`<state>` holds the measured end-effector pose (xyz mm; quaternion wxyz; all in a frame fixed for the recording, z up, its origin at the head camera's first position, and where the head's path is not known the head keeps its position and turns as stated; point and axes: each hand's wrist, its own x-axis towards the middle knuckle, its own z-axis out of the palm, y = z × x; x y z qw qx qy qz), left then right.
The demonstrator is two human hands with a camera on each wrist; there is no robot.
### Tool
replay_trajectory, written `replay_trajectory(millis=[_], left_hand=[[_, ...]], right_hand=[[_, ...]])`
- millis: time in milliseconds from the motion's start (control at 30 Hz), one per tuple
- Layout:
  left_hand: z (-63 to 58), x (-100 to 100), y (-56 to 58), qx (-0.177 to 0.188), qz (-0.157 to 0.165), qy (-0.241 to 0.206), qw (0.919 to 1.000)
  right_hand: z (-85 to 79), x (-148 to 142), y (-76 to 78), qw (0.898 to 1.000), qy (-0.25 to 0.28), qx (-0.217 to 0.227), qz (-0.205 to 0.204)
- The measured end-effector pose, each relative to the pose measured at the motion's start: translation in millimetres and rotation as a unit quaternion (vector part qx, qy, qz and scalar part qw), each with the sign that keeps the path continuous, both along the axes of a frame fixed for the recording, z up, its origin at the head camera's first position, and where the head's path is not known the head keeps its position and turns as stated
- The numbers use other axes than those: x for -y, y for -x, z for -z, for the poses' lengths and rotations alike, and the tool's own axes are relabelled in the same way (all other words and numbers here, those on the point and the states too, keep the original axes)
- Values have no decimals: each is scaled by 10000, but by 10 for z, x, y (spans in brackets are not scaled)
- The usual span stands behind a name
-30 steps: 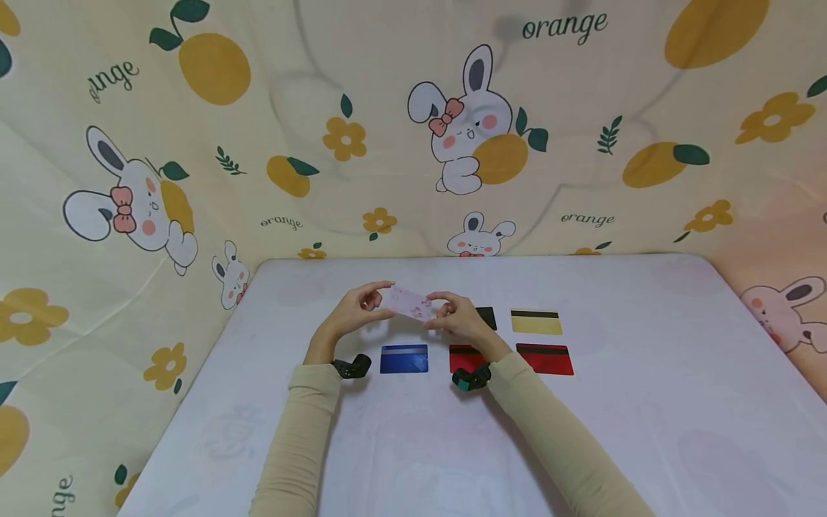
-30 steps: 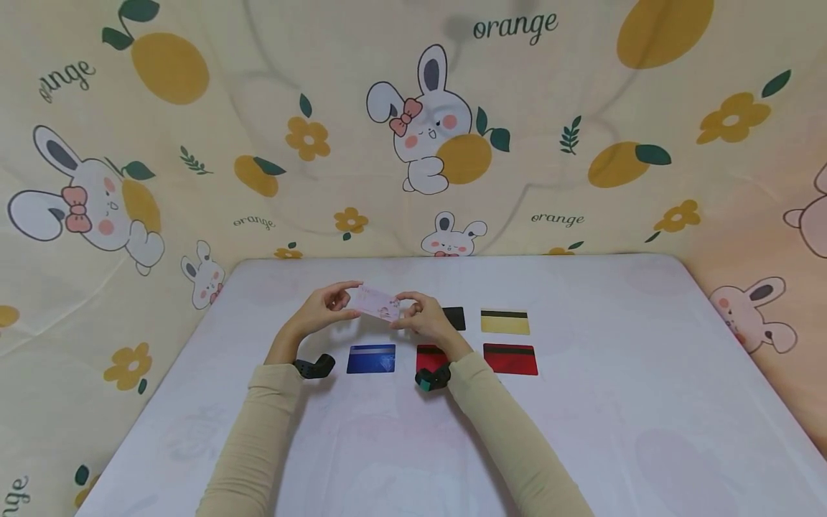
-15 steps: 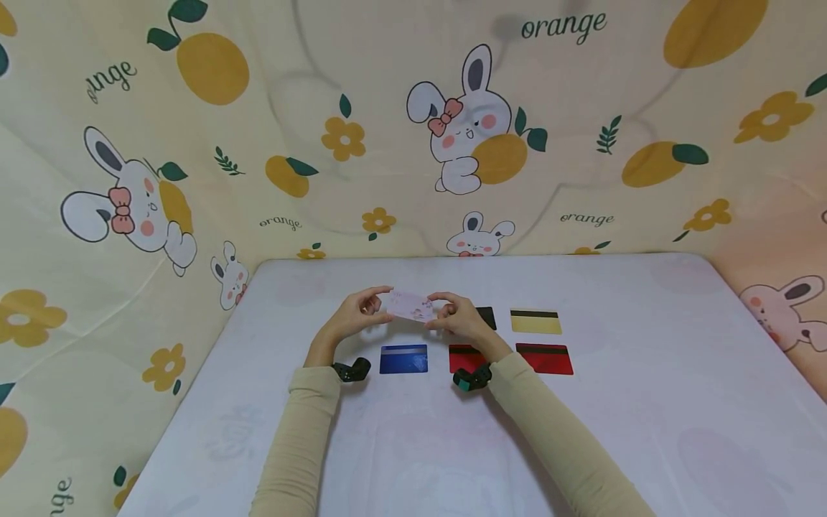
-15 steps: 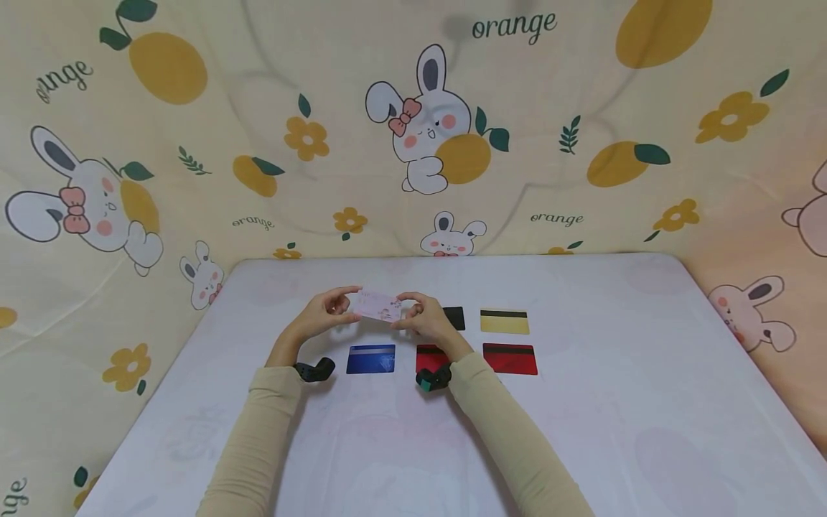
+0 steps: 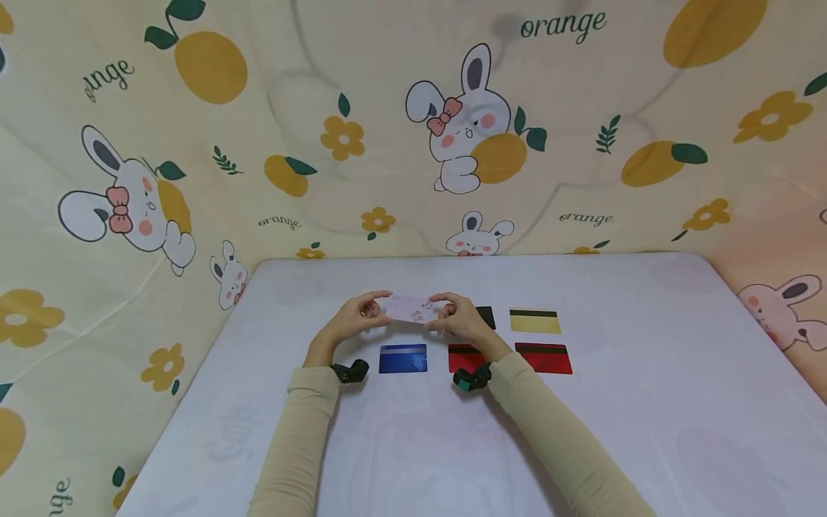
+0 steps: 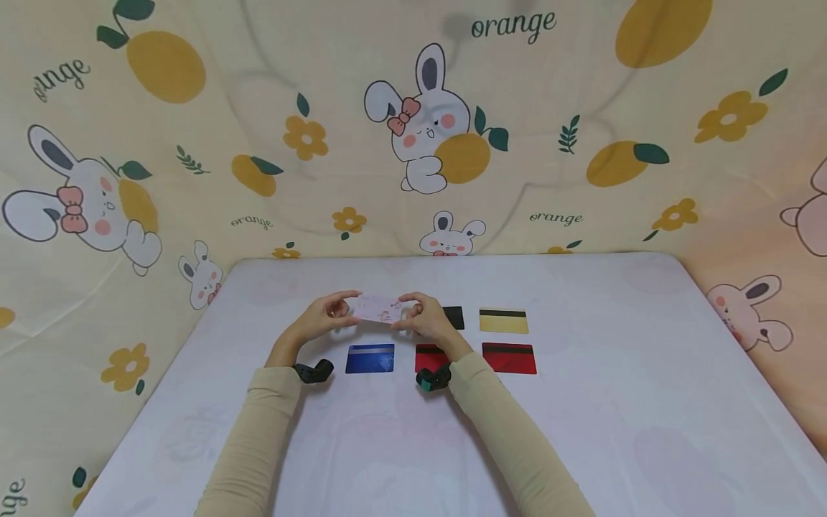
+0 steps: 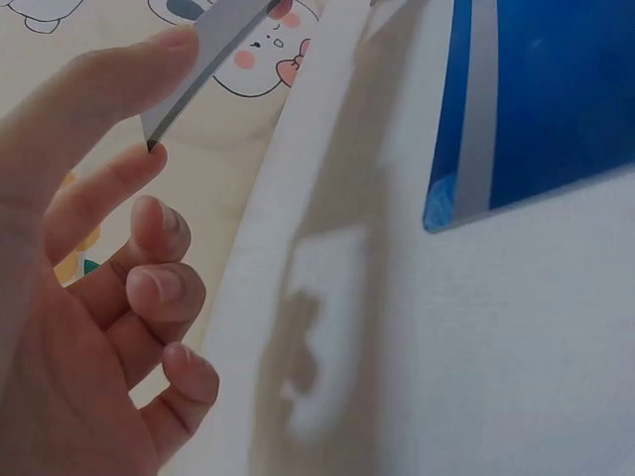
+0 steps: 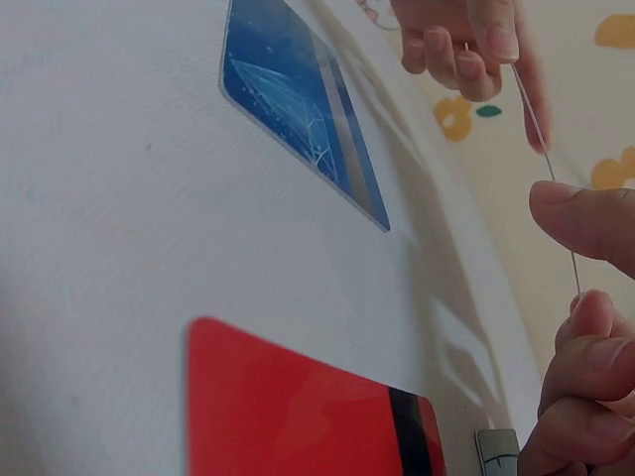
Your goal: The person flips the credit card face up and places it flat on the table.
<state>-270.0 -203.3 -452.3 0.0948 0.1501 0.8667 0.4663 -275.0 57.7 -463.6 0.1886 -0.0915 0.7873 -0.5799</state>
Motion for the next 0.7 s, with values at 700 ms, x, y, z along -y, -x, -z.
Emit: replay_trajectory(millis=[700], left_hand=[[156,-12,13,48,123,23,9999]], right_hand=[[53,11,17,9999,18,144,-18]])
